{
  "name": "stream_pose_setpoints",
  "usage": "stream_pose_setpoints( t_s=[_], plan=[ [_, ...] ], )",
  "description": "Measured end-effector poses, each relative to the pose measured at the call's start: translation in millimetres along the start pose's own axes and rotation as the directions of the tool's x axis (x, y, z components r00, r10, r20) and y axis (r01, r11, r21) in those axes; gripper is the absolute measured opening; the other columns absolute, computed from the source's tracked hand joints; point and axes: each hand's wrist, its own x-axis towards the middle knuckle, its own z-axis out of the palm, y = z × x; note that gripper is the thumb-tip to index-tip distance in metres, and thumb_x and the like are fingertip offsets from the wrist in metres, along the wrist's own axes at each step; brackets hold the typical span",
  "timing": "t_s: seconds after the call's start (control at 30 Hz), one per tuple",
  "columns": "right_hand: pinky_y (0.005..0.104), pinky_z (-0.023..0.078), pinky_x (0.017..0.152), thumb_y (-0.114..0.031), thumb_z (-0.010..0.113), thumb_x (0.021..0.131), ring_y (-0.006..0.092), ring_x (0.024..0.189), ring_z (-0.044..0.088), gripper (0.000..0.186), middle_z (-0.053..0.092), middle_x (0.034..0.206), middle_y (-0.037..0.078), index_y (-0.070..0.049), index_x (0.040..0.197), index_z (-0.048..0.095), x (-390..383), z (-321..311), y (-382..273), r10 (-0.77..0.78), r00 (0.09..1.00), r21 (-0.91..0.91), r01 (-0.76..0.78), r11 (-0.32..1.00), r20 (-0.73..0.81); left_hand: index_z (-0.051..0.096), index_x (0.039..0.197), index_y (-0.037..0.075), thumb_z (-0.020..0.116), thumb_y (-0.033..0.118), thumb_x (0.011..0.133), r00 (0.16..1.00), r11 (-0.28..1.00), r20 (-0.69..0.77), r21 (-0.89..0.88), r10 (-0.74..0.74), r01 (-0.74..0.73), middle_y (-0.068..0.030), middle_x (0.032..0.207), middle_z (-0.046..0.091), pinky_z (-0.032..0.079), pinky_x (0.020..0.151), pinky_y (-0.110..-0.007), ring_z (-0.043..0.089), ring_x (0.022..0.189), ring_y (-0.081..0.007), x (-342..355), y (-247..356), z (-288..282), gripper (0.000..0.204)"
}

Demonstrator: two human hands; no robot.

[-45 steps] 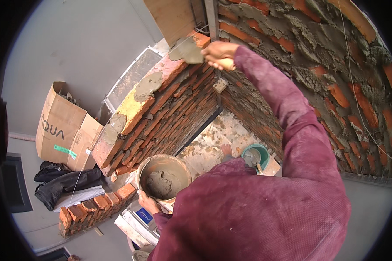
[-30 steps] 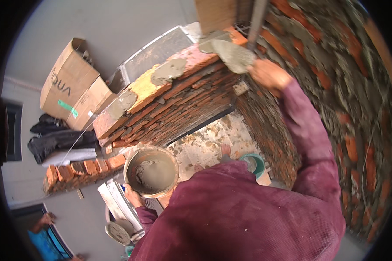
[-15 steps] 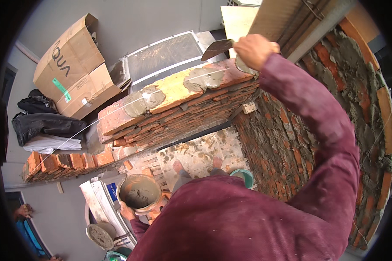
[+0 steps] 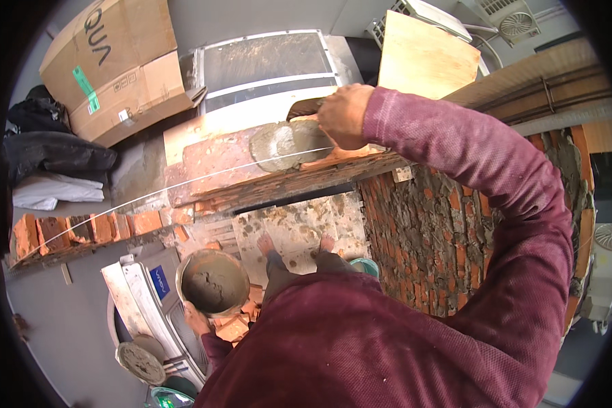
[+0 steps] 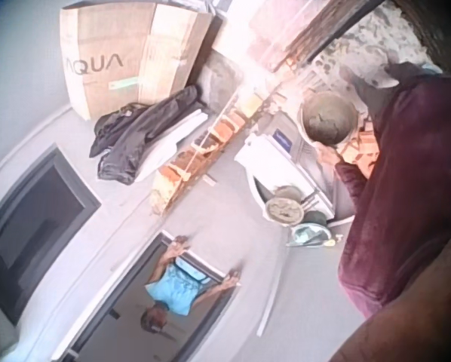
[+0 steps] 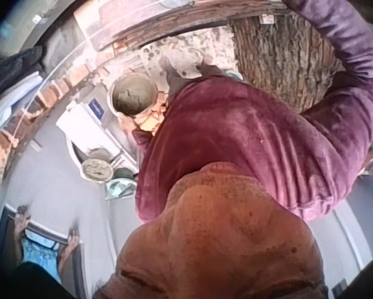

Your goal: The person applies mortar to the top of a brick wall using a trowel and scoops more mortar from a bucket.

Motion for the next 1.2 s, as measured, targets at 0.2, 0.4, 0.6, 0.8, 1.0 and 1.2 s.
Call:
stream_pose_setpoints(
  t_s=[0.2, 0.4, 0.6, 0.8, 1.0, 1.2],
  plan=[
    [0.0401, 0.050, 0.059, 0.001, 0.048, 0.070, 0.0285, 0.064, 0.060, 0.019, 0.057, 0.067, 0.012, 0.003, 0.089, 0.052, -7.4, -22.4, -1.2, -0.199, 0.870, 0.172, 0.303, 0.937, -0.451, 0.036, 0.070, -0.001, 0.040, 0.040, 0.098, 0.976, 0.968, 0.041, 0.126, 0.212, -0.215, -0.0052, 0.060, 0.030, 0.028, 0.052, -0.037, 0.030, 0.059, -0.0145, 9.2, 24.1, 9.3, 0.050],
    [0.0403, 0.047, 0.083, -0.008, 0.063, 0.080, 0.0306, 0.089, 0.059, 0.039, 0.062, 0.095, 0.016, -0.003, 0.118, 0.053, -108.8, -1.3, -19.9, 0.011, 0.547, 0.134, 0.185, 0.973, -0.837, 0.039, 0.071, -0.005, 0.041, 0.037, 0.098, 0.981, 0.978, 0.025, 0.077, 0.194, -0.195, -0.0117, 0.059, 0.030, 0.028, 0.054, -0.040, 0.032, 0.058, -0.0199, -2.7, 58.3, -8.5, 0.050],
    [0.0358, 0.046, 0.052, -0.010, 0.062, 0.081, 0.0207, 0.059, 0.057, 0.027, 0.055, 0.073, 0.011, 0.000, 0.104, 0.053, -150.8, 62.2, -74.8, 0.031, 0.744, 0.527, 0.443, 0.725, -0.667, 0.046, 0.072, -0.005, 0.042, 0.036, 0.097, 0.950, 0.942, 0.018, 0.125, 0.312, -0.312, -0.0139, 0.059, 0.034, 0.030, 0.054, -0.040, 0.034, 0.056, -0.0228, -45.9, 112.2, -24.5, 0.049],
    [0.0421, 0.046, 0.058, -0.008, 0.057, 0.078, 0.0312, 0.068, 0.058, 0.030, 0.054, 0.085, 0.012, -0.001, 0.106, 0.048, -73.5, 162.5, -183.6, -0.137, 0.606, 0.183, 0.435, 0.882, -0.783, 0.049, 0.069, -0.001, 0.046, 0.035, 0.098, 0.897, 0.892, 0.098, -0.196, 0.430, -0.407, 0.0021, 0.062, 0.039, 0.031, 0.055, -0.030, 0.033, 0.062, -0.0081, -91.8, 163.4, -43.0, 0.047],
    [0.0338, 0.052, 0.051, -0.004, 0.053, 0.078, 0.0248, 0.064, 0.064, 0.019, 0.057, 0.077, 0.014, 0.005, 0.094, 0.052, -71.1, 193.4, -240.0, 0.040, 0.491, 0.200, 0.276, 0.940, -0.870, 0.066, 0.098, -0.004, 0.046, 0.041, 0.098, 0.778, 0.814, 0.274, -0.338, 0.565, -0.472, 0.0032, 0.080, 0.058, 0.040, 0.069, -0.022, 0.047, 0.076, -0.0064, -170.3, 237.8, -26.7, 0.050],
    [0.0338, 0.053, 0.054, -0.006, 0.051, 0.080, 0.0261, 0.069, 0.067, 0.016, 0.060, 0.076, 0.016, 0.007, 0.088, 0.055, -146.5, 255.0, -232.9, -0.101, 0.521, 0.144, 0.408, 0.902, -0.847, 0.069, 0.085, -0.001, 0.047, 0.040, 0.098, 0.689, 0.738, 0.279, -0.355, 0.669, -0.574, 0.0077, 0.064, 0.045, 0.030, 0.053, -0.023, 0.035, 0.061, -0.0044, -190.0, 248.8, -7.6, 0.048]
  ],
)
